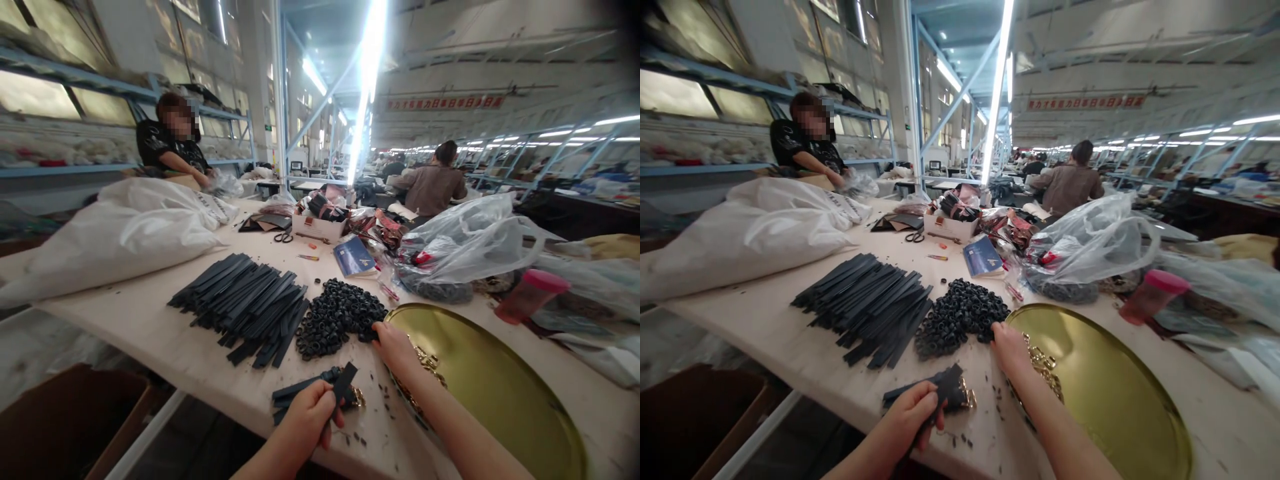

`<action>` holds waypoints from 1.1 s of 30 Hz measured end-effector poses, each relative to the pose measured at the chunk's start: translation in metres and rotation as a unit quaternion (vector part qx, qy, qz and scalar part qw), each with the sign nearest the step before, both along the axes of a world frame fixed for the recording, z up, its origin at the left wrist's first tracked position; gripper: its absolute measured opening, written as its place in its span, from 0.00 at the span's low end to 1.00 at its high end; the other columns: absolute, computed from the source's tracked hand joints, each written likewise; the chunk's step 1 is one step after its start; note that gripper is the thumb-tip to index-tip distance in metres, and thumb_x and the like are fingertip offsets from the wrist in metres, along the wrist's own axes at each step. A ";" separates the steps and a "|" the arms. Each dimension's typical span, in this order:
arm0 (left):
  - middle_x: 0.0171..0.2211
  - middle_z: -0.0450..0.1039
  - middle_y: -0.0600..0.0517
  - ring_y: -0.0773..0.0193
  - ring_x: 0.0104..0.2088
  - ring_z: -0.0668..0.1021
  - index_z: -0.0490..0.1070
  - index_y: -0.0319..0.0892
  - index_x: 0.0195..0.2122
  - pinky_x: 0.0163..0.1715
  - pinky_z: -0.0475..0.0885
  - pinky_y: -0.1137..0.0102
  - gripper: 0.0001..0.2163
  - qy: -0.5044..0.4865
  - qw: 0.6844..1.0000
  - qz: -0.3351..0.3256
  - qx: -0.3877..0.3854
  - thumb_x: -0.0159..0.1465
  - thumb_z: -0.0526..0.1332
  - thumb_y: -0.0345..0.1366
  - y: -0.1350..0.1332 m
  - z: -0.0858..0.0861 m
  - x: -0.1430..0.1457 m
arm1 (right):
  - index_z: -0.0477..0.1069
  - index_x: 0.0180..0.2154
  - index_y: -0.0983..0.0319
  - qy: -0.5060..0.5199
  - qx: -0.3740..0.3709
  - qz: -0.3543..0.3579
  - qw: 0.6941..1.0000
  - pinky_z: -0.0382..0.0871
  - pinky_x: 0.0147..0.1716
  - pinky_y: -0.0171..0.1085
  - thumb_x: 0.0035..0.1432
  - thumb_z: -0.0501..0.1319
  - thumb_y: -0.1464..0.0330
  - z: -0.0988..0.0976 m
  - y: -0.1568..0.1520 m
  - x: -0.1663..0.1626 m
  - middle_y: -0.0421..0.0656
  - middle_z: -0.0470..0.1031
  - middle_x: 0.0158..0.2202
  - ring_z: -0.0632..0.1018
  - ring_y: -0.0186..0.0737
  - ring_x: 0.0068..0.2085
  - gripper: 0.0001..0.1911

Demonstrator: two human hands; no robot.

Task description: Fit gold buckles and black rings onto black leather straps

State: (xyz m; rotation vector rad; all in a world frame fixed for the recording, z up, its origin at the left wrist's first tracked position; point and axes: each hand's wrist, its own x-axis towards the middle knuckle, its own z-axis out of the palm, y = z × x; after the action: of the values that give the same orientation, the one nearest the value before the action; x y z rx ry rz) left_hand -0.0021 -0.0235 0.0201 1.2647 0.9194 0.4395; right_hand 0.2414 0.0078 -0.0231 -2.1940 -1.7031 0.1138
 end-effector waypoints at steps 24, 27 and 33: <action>0.21 0.68 0.57 0.75 0.14 0.67 0.62 0.40 0.31 0.14 0.57 0.79 0.14 -0.047 0.995 0.011 -0.091 0.54 0.55 0.46 -0.012 -0.004 -0.016 | 0.67 0.30 0.62 0.026 -0.014 -0.029 0.999 0.59 0.36 0.37 0.51 0.59 0.68 -0.005 -0.062 -0.055 0.46 0.71 0.33 0.72 0.44 0.36 0.04; 0.21 0.68 0.58 0.75 0.14 0.66 0.62 0.40 0.31 0.14 0.57 0.78 0.14 -0.040 0.994 0.015 -0.096 0.53 0.56 0.47 -0.007 -0.009 -0.016 | 0.67 0.37 0.61 -0.015 -0.018 -0.037 0.999 0.59 0.37 0.36 0.56 0.55 0.65 0.000 -0.063 -0.036 0.46 0.71 0.37 0.72 0.42 0.38 0.08; 0.20 0.68 0.58 0.75 0.13 0.66 0.61 0.40 0.29 0.13 0.55 0.79 0.15 -0.043 0.993 0.005 -0.113 0.52 0.56 0.49 -0.005 -0.017 -0.004 | 0.69 0.33 0.62 -0.051 -0.060 -0.078 0.994 0.59 0.35 0.36 0.57 0.52 0.67 0.011 -0.054 0.014 0.47 0.71 0.35 0.72 0.41 0.36 0.09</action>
State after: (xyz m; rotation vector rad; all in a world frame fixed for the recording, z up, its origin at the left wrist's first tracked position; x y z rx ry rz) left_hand -0.0066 -0.0288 0.0035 1.0274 0.8763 0.3820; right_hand 0.2556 -0.0459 -0.0121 -2.4515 -1.6085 0.0671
